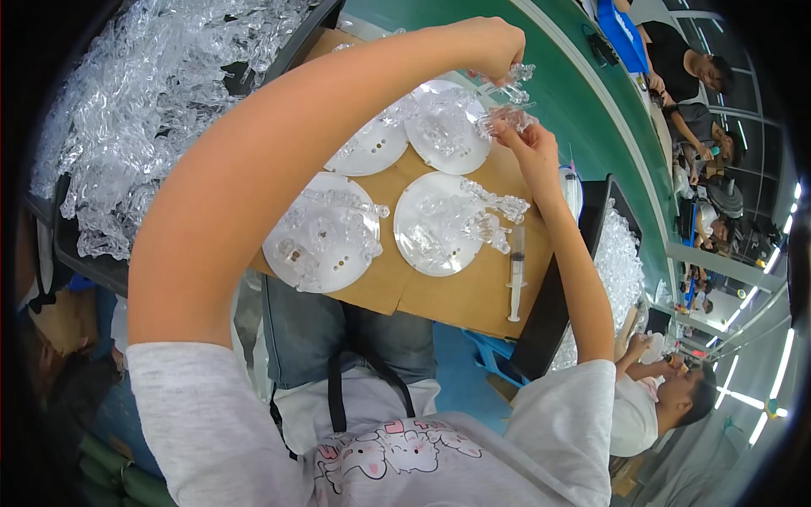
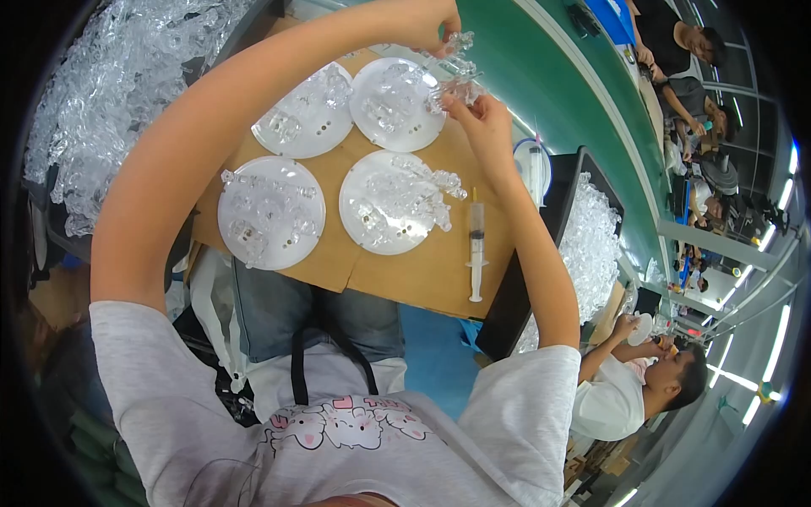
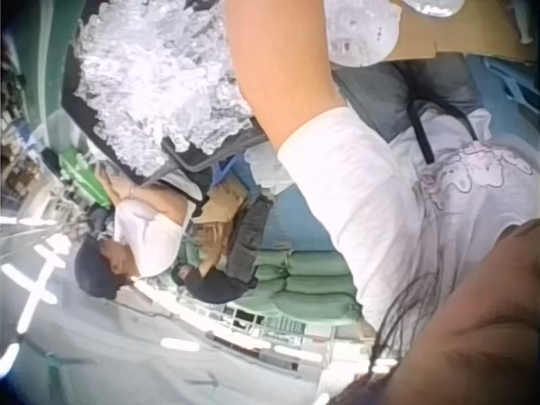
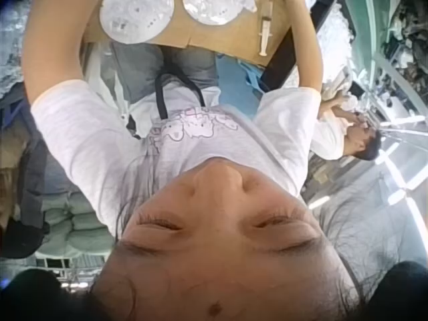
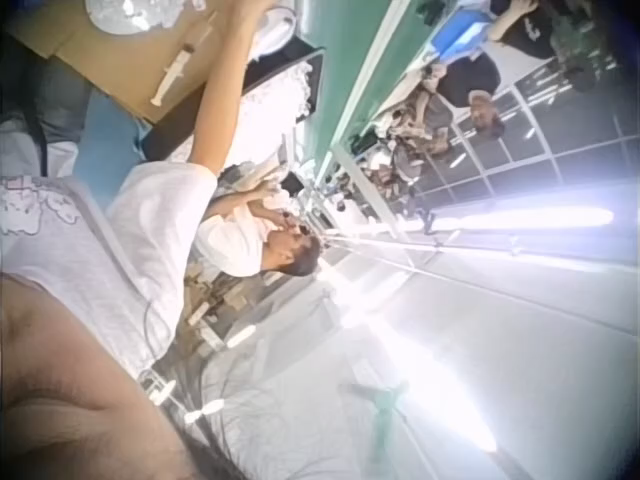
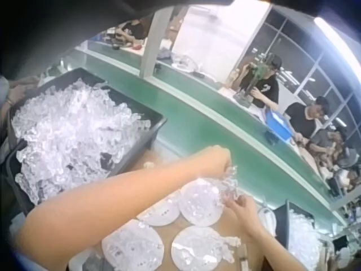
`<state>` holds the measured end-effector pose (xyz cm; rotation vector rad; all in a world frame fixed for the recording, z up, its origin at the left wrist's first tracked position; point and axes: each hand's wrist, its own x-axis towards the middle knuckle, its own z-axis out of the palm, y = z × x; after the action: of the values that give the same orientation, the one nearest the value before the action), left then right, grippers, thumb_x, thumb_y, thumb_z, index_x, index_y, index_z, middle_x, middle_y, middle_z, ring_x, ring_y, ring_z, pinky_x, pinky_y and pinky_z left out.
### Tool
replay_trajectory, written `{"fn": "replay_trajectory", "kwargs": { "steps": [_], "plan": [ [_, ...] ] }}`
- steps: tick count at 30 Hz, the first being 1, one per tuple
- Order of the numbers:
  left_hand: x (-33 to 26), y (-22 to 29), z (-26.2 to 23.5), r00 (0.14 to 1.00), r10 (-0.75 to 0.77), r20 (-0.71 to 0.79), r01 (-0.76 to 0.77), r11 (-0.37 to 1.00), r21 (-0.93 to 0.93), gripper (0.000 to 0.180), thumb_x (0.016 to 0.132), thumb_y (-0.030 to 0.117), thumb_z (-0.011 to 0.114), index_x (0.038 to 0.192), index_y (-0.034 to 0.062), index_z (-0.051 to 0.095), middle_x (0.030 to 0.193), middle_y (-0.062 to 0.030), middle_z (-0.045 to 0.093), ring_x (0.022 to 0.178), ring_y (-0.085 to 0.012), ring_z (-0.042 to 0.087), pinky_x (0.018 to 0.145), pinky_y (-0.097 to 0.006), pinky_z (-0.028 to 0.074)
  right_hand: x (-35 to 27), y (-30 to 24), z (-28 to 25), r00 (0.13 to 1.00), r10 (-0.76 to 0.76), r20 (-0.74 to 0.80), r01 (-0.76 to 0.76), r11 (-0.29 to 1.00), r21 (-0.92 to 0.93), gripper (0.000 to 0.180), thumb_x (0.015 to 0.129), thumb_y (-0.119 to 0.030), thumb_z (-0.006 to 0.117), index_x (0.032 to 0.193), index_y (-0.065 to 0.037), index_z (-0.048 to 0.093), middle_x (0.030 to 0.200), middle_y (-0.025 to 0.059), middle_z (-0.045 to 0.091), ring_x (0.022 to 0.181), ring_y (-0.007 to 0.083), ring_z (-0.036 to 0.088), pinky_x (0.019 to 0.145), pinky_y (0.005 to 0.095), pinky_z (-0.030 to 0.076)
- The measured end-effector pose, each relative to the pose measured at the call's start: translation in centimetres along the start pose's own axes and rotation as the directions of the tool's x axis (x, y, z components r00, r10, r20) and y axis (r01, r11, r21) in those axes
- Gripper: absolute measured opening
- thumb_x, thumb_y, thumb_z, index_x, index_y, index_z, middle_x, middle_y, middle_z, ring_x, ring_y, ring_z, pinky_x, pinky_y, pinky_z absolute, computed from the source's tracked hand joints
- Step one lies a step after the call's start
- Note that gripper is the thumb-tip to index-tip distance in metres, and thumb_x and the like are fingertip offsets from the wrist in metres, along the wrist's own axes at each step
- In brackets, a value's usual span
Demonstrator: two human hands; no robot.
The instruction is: Assembling plastic decorative items by gluing clear components onto white circular bases using an adhesive syringe.
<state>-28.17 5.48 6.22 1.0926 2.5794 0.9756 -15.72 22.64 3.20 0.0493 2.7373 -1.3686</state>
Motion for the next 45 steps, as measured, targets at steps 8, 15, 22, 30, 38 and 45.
{"fn": "replay_trajectory", "kwargs": {
  "steps": [8, 15, 22, 30, 38, 45],
  "plan": [
    [-0.5, 0.4, -0.1, 0.999, -0.035, -0.034, 0.034, 0.999, -0.030, 0.015, 0.070, 0.008, 0.074, 0.084, 0.0043, 0.070, 0.076, -0.0097, 0.069, 0.061, -0.0202, 0.067, 0.054, -0.030, 0.055, -0.4, -0.1, 0.5, 0.997, -0.050, -0.057, 0.045, 0.996, -0.083, 0.027, 0.086, -0.022, 0.070, 0.097, 0.002, 0.067, 0.077, 0.0016, 0.066, 0.068, 0.0046, 0.053, 0.060, 0.0205, 0.039],
    [-0.6, 0.2, 0.5, 0.995, 0.018, -0.102, -0.011, 0.998, 0.065, 0.027, 0.066, 0.008, 0.072, 0.093, 0.0073, 0.070, 0.083, -0.0116, 0.070, 0.076, -0.0270, 0.069, 0.066, -0.037, 0.055, -0.8, -1.7, 1.2, 0.992, -0.103, -0.078, 0.078, 0.959, -0.271, 0.027, 0.085, -0.021, 0.071, 0.101, 0.001, 0.067, 0.069, -0.0008, 0.061, 0.062, 0.0046, 0.044, 0.056, 0.0208, 0.037],
    [-1.2, 0.5, 0.8, 0.986, 0.054, -0.155, -0.039, 0.995, 0.097, 0.032, 0.068, 0.005, 0.066, 0.099, 0.0098, 0.070, 0.092, -0.0126, 0.070, 0.085, -0.0294, 0.068, 0.070, -0.038, 0.055, -0.9, -0.2, 1.6, 0.947, -0.303, -0.111, 0.270, 0.933, -0.237, 0.023, 0.085, -0.019, 0.070, 0.101, -0.003, 0.067, 0.074, 0.0084, 0.068, 0.061, 0.0063, 0.055, 0.059, 0.0233, 0.045],
    [-1.9, 0.4, 1.2, 0.972, 0.064, -0.226, -0.029, 0.987, 0.158, 0.028, 0.073, 0.007, 0.061, 0.099, 0.0101, 0.070, 0.094, -0.0163, 0.069, 0.088, -0.0332, 0.067, 0.074, -0.041, 0.054, -1.0, -0.2, 2.5, 0.949, -0.289, -0.128, 0.239, 0.920, -0.310, 0.025, 0.084, -0.020, 0.070, 0.103, -0.004, 0.066, 0.076, 0.0134, 0.069, 0.061, 0.0135, 0.064, 0.058, 0.0273, 0.048],
    [-4.3, 2.3, 0.0, 0.974, 0.076, -0.215, -0.055, 0.994, 0.098, 0.018, 0.068, 0.011, 0.065, 0.085, 0.0084, 0.070, 0.078, -0.0145, 0.068, 0.075, -0.0334, 0.065, 0.069, -0.041, 0.051, -0.5, -1.3, 0.5, 0.989, -0.145, -0.034, 0.119, 0.906, -0.405, 0.037, 0.076, -0.022, 0.074, 0.106, -0.001, 0.064, 0.081, 0.0167, 0.068, 0.072, 0.0284, 0.067, 0.067, 0.0363, 0.052],
    [-3.9, 0.7, -0.2, 0.988, 0.080, -0.129, -0.067, 0.992, 0.106, 0.030, 0.065, 0.014, 0.070, 0.094, 0.0057, 0.066, 0.086, -0.0178, 0.067, 0.081, -0.0365, 0.064, 0.073, -0.043, 0.051, -5.9, -3.6, -8.9, 0.932, -0.353, -0.084, 0.265, 0.820, -0.507, 0.032, 0.078, -0.014, 0.069, 0.109, -0.006, 0.066, 0.093, 0.0108, 0.069, 0.076, 0.0234, 0.065, 0.073, 0.0340, 0.052]
  ]
}}
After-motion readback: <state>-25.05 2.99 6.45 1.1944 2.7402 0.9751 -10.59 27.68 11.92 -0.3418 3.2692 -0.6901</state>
